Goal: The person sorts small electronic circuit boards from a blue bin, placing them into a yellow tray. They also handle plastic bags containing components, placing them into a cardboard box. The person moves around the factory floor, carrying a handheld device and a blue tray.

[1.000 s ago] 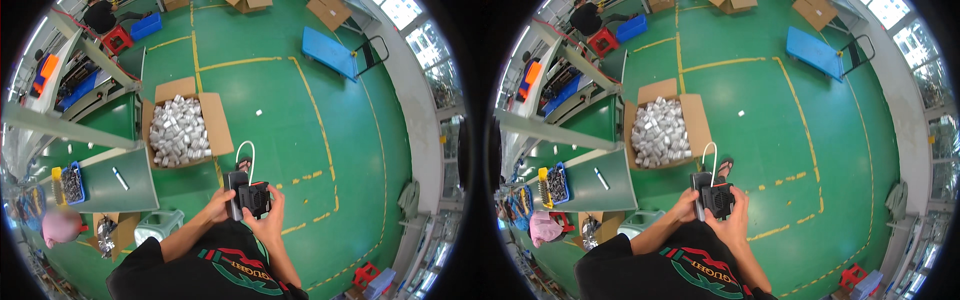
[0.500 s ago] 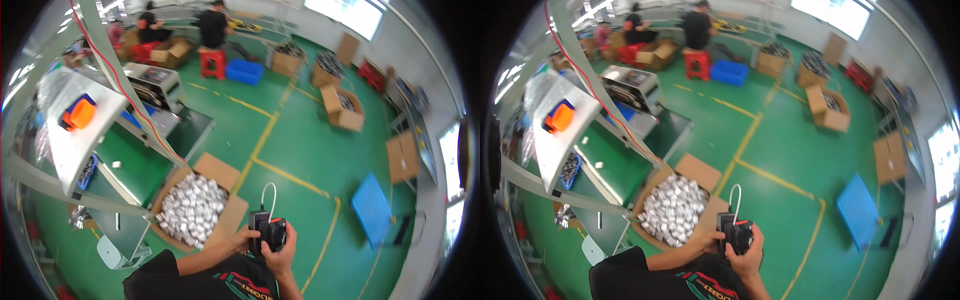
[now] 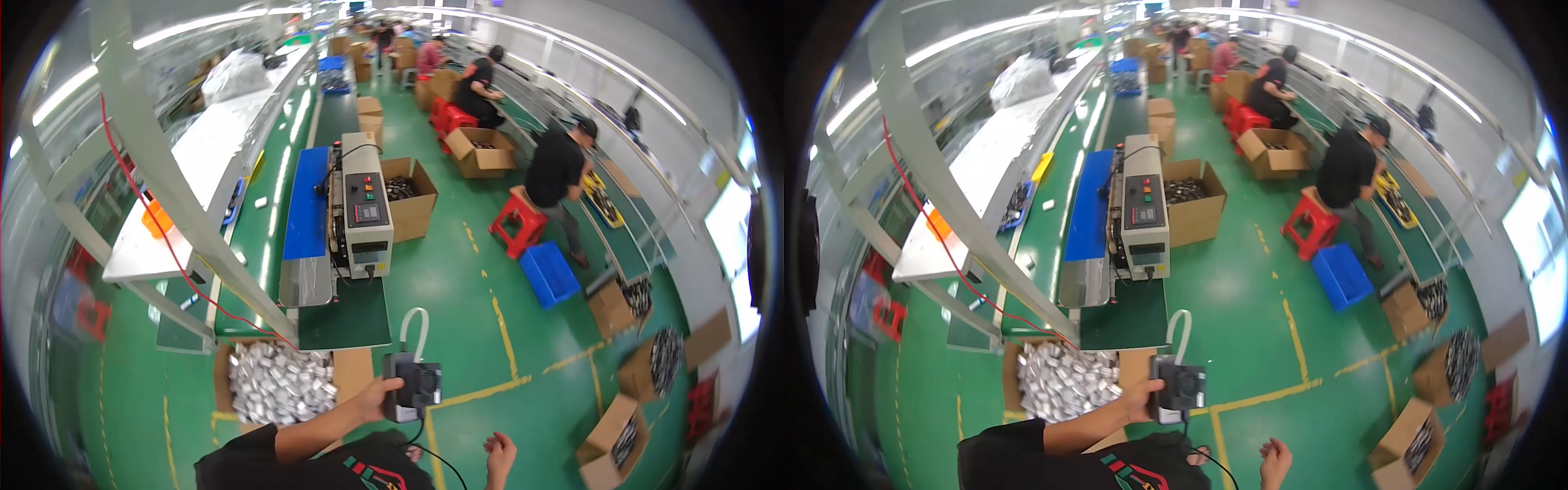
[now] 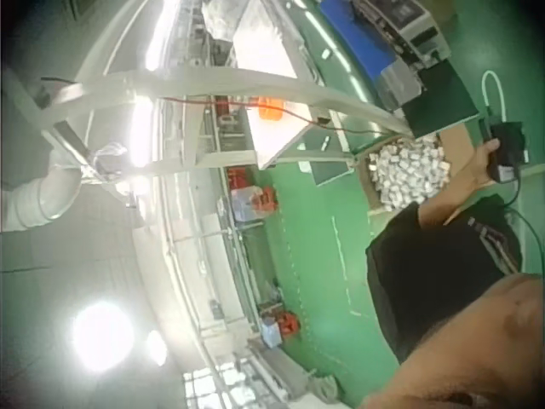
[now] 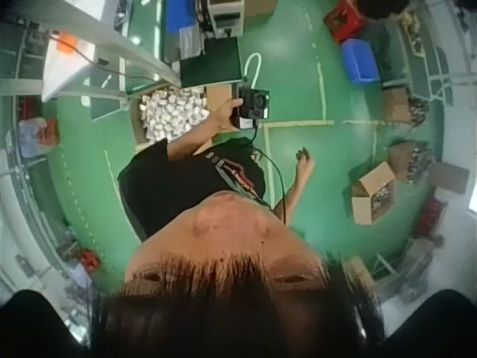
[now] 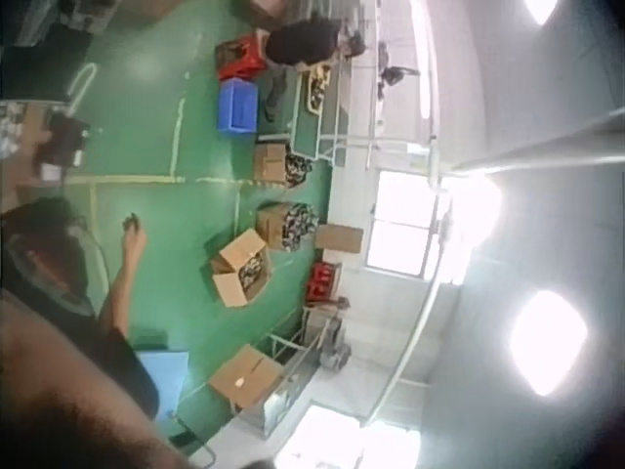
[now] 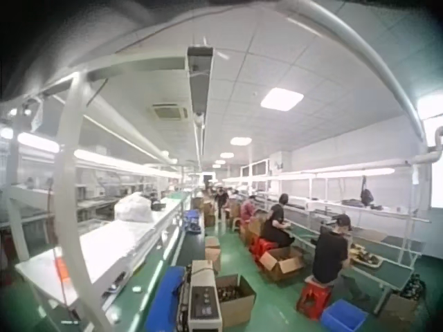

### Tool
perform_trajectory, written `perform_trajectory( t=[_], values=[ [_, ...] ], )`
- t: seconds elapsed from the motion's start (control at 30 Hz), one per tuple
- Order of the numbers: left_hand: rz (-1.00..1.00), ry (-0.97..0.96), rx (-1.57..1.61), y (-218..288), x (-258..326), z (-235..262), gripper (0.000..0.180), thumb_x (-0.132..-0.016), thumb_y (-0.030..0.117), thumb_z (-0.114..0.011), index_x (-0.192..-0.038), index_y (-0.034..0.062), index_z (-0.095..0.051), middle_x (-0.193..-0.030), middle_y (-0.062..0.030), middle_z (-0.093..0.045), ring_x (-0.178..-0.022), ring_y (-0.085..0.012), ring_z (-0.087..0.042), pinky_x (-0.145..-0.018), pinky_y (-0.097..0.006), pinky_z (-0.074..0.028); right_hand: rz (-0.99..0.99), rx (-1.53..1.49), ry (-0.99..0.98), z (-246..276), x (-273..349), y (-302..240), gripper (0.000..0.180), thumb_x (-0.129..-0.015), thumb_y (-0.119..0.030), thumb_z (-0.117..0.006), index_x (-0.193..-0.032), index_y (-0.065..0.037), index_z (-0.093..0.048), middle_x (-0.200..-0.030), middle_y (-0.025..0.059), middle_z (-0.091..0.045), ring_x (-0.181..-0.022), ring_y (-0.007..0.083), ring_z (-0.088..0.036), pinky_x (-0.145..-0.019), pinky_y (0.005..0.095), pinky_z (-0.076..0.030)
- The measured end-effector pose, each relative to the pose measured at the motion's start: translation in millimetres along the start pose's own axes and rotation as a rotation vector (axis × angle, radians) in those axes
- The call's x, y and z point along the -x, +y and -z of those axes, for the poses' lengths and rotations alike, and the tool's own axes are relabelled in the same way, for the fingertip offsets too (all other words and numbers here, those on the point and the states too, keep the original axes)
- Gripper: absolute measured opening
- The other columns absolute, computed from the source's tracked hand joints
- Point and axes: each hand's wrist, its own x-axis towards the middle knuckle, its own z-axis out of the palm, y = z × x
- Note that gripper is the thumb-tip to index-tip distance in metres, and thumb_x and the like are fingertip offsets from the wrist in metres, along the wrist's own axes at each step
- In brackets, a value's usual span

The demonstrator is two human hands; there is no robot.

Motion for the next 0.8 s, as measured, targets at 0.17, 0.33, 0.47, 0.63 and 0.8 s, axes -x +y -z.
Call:
perform_trajectory(
  t=[0.17, 0.33, 0.47, 0.63, 0.8],
  values=[
    [-0.373, 0.241, 0.163, 18, -57, -40, 0.076, -0.077, 0.041, -0.071, -0.139, 0.0071, -0.042, -0.134, -0.0145, -0.053, -0.120, -0.0301, -0.055, -0.104, -0.050, -0.042, 0.079, 0.259, -0.340, -36, -176, -185, 0.025, -0.094, -0.007, -0.049, -0.111, 0.007, -0.060, -0.077, 0.0122, -0.065, -0.065, 0.0176, -0.065, -0.054, 0.0297, -0.051],
    [-0.506, 0.199, 0.197, 69, -198, -20, 0.078, -0.076, 0.040, -0.074, -0.137, 0.0032, -0.042, -0.130, -0.0171, -0.054, -0.117, -0.0301, -0.056, -0.101, -0.047, -0.045, 0.565, 0.655, -0.492, -75, -370, -189, 0.023, -0.092, -0.008, -0.050, -0.109, 0.001, -0.063, -0.069, 0.0109, -0.067, -0.054, 0.0180, -0.061, -0.053, 0.0337, -0.049],
    [-0.558, 0.152, 0.282, 145, -337, -3, 0.074, -0.077, 0.037, -0.076, -0.134, 0.0024, -0.043, -0.124, -0.0155, -0.057, -0.109, -0.0272, -0.061, -0.093, -0.045, -0.051, 0.256, 0.672, -0.429, -63, -493, -110, 0.024, -0.088, -0.015, -0.052, -0.102, -0.004, -0.067, -0.066, 0.0124, -0.066, -0.054, 0.0210, -0.061, -0.055, 0.0348, -0.049],
    [-0.681, 0.280, 0.182, 273, -450, -37, 0.074, -0.076, 0.037, -0.076, -0.133, 0.0033, -0.044, -0.123, -0.0149, -0.058, -0.109, -0.0274, -0.061, -0.093, -0.045, -0.052, -0.294, 1.207, -0.408, -8, -598, -15, 0.028, -0.087, -0.020, -0.050, -0.097, 0.000, -0.067, -0.079, 0.0182, -0.068, -0.076, 0.0279, -0.066, -0.066, 0.0410, -0.051],
    [-0.719, 0.397, 0.113, 385, -552, 21, 0.067, -0.080, 0.037, -0.071, -0.132, 0.0030, -0.047, -0.121, -0.0151, -0.061, -0.110, -0.0284, -0.061, -0.096, -0.045, -0.050, -0.427, 1.178, -0.441, -63, -698, -77, 0.028, -0.086, -0.018, -0.049, -0.096, 0.001, -0.066, -0.084, 0.0214, -0.067, -0.081, 0.0331, -0.065, -0.071, 0.0434, -0.051]
  ],
)
